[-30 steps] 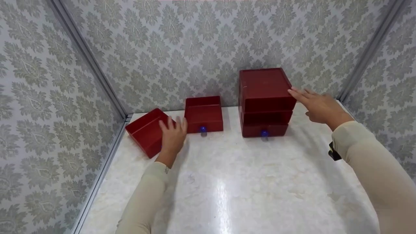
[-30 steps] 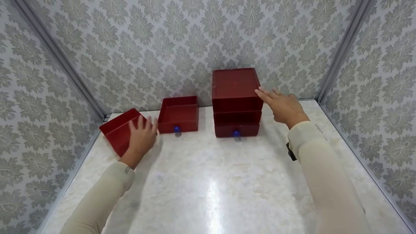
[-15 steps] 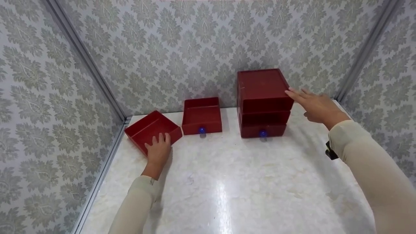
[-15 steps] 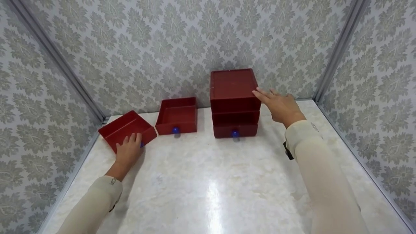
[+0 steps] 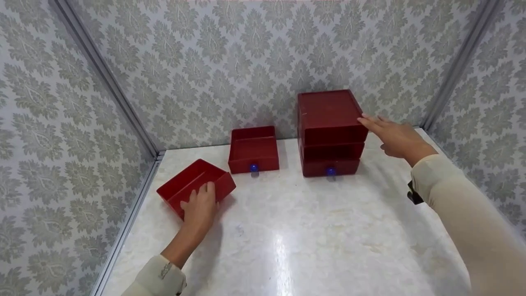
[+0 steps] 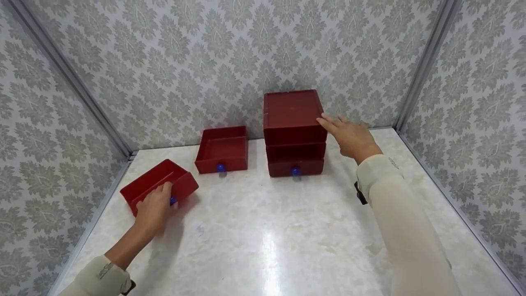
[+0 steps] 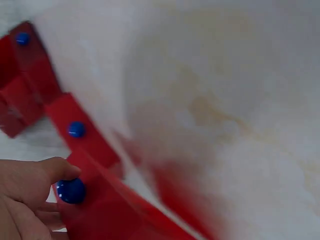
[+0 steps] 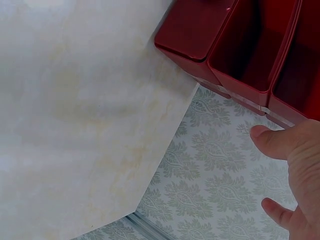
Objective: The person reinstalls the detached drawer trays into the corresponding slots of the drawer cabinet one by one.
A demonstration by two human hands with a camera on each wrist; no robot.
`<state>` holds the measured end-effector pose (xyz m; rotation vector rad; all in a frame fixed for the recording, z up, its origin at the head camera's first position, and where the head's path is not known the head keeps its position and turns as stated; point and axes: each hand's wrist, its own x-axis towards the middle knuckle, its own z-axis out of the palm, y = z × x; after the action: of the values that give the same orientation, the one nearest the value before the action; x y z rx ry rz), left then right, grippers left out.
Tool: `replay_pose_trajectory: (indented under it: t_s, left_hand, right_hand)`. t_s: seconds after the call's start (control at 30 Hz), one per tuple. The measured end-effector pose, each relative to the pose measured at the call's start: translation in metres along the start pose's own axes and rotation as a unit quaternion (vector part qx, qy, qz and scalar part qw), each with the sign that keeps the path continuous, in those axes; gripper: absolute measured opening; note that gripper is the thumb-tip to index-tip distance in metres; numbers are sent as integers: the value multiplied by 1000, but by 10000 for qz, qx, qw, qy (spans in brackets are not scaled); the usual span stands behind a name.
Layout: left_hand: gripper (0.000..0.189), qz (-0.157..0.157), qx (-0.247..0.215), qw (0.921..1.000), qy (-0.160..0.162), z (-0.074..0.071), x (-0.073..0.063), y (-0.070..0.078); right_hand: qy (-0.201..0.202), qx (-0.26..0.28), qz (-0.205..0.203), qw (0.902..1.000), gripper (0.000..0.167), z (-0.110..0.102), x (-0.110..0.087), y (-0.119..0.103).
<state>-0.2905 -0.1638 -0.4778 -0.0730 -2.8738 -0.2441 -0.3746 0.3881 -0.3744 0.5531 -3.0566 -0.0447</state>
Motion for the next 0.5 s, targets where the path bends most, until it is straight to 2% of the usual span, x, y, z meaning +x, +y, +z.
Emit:
replay_pose_trajectory:
  t_s: [0.1, 0.27, 0.37, 0.5]
  left_hand:
    - [66, 151, 1, 9999, 24, -17, -24, 11]
    - [76, 684, 214, 9974, 86, -35, -54, 38]
    - [77, 977, 309, 9947, 30, -42, -66, 59]
    - [76, 1374, 232, 9902, -11, -45, -74, 86]
  right_hand:
    - [-26, 43, 11, 10000, 112, -1, 1, -2]
    - [-66, 57, 45, 10000, 112, -2, 2, -2]
    - [-73, 91, 31, 9999, 111, -2, 1, -2]
    - [-36, 68, 25, 10000, 111, 1, 0, -3]
